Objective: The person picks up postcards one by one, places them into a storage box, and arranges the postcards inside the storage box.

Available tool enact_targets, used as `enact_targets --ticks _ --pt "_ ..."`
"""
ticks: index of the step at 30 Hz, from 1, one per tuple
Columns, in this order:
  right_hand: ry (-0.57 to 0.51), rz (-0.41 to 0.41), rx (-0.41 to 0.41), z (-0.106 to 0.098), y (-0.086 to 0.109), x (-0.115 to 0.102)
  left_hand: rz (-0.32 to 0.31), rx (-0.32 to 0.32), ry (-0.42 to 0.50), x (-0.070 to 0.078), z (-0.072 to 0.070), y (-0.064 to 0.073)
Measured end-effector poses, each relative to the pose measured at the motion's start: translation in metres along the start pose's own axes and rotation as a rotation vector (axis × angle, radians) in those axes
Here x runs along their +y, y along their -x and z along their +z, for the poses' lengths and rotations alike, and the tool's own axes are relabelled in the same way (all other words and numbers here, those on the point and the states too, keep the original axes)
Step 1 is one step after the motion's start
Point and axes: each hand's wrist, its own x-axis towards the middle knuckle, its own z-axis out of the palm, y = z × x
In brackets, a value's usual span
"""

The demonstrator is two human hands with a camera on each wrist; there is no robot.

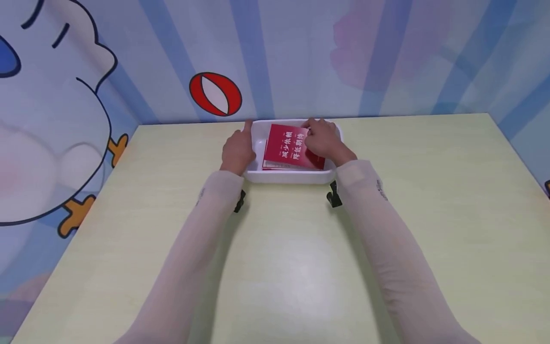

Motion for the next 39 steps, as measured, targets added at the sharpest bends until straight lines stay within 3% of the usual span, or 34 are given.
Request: enact_targets --ticks 15,27,39 --pt "0.022 0.002 0.000 0.012 0.002 0.004 -0.006 0.006 -0.002 -0.002 0.004 0.002" --pt "-0.048 -0.040 -0.008 0.017 -0.001 0.009 -0.014 0.007 -0.012 0.000 0.006 0.000" --pt "0.056 -0.027 -0.004 0.029 -0.001 0.010 0.005 0.015 -0.005 -0.001 0.007 -0.001"
